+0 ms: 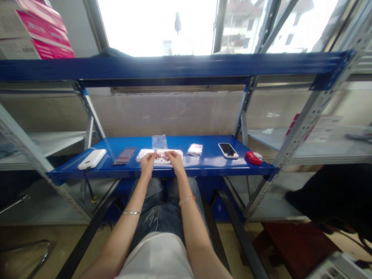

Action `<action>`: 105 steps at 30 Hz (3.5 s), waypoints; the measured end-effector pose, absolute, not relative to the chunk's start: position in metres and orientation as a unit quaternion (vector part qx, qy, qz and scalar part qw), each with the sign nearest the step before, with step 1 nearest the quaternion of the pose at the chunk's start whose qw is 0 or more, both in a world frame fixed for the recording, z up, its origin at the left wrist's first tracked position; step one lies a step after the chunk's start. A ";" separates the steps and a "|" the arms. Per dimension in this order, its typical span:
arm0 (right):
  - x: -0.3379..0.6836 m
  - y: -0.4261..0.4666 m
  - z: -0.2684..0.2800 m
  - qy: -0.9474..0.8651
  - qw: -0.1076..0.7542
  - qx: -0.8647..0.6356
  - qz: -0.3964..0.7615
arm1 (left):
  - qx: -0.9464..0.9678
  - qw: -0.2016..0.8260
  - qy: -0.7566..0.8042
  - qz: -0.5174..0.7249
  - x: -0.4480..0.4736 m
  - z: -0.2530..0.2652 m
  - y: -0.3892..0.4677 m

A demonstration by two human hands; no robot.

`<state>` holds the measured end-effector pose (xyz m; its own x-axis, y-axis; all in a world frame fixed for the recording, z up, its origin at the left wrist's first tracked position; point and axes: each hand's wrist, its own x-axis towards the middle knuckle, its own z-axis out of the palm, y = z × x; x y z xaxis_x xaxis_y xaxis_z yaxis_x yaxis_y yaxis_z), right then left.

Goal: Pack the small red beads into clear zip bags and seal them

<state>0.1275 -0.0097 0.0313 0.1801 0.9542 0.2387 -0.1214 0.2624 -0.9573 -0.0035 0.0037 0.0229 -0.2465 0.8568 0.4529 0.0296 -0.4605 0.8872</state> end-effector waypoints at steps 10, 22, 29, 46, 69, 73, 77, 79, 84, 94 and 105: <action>0.127 -0.007 0.034 -0.464 0.672 -0.418 0.398 | 0.556 0.320 0.411 0.647 -0.002 0.024 0.003; 0.125 -0.013 0.037 -0.505 0.637 -0.410 0.412 | 0.584 0.294 0.406 0.638 -0.003 0.019 0.007; 0.124 -0.013 0.036 -0.513 0.656 -0.375 0.407 | 0.593 0.308 0.397 0.630 0.002 0.021 0.002; 0.122 -0.016 0.038 -0.505 0.642 -0.395 0.421 | 0.588 0.304 0.396 0.636 0.002 0.018 0.006; 0.112 -0.004 0.027 -0.493 0.676 -0.372 0.401 | 0.580 0.276 0.421 0.640 0.002 0.020 0.001; 0.110 0.000 0.024 -0.520 0.653 -0.375 0.403 | 0.567 0.270 0.434 0.646 -0.006 0.020 0.003; 0.105 0.002 0.022 -0.543 0.615 -0.403 0.405 | 0.534 0.264 0.456 0.661 -0.015 0.021 0.006; 0.101 0.004 0.020 -0.553 0.603 -0.421 0.392 | 0.509 0.266 0.461 0.677 -0.020 0.021 0.008; 0.082 0.002 0.012 -0.581 0.595 -0.482 0.274 | 0.469 0.225 0.483 0.705 -0.036 0.017 0.014; 0.040 -0.025 -0.002 -0.747 0.393 -0.533 0.057 | 0.462 0.051 0.686 0.560 -0.064 0.016 0.004; 0.057 -0.021 0.006 -0.717 0.418 -0.556 0.046 | 0.493 -0.003 0.708 0.506 -0.069 0.005 0.013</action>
